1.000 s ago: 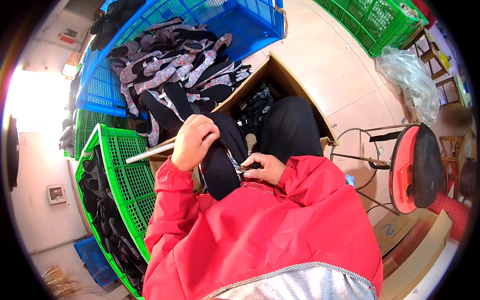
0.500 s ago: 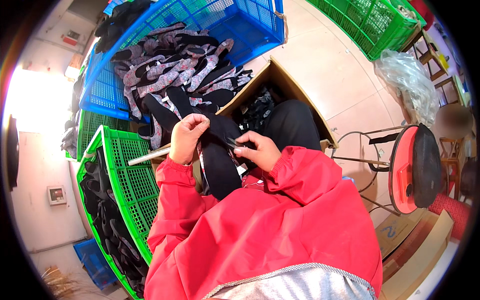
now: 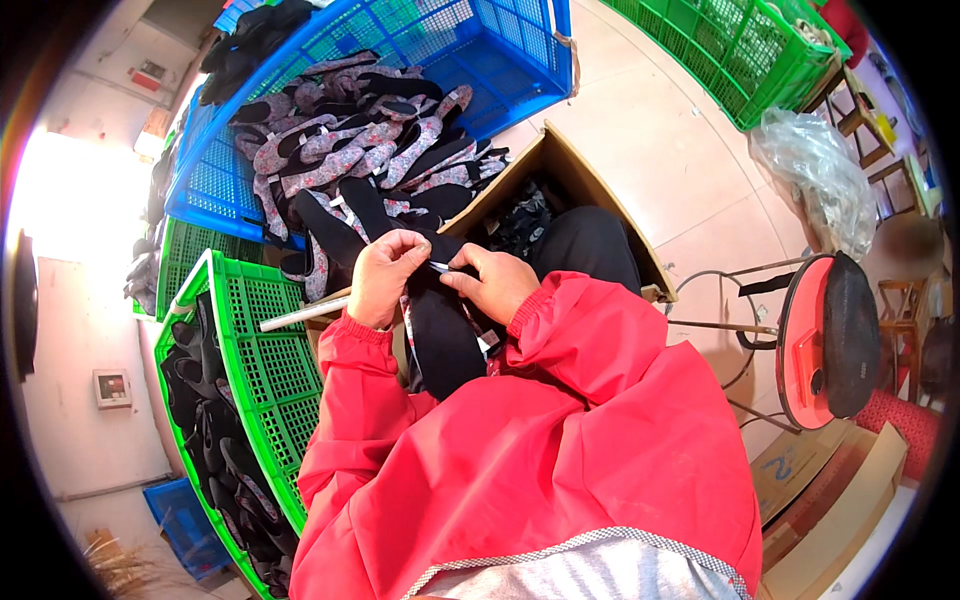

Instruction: The person sits on the floor and uses scissors to trim loose threads and excess fabric from the edges of black fabric items. They pick up items from a blue crate, cut the edges, and place the finished items into a green crate.

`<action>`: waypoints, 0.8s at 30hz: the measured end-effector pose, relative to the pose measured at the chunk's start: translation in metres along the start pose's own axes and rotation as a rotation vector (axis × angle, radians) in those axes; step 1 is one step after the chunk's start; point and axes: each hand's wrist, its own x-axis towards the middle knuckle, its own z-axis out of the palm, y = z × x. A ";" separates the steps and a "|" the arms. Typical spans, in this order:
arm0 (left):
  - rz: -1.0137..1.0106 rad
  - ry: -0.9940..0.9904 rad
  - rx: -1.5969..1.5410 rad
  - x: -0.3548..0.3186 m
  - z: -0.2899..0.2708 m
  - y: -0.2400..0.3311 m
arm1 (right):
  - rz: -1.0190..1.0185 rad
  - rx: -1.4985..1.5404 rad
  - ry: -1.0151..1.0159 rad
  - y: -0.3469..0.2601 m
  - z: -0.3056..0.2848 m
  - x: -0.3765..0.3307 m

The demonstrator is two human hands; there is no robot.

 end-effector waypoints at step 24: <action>0.341 -0.145 0.421 0.048 0.025 0.024 | 0.338 0.940 -0.033 0.071 0.028 -0.047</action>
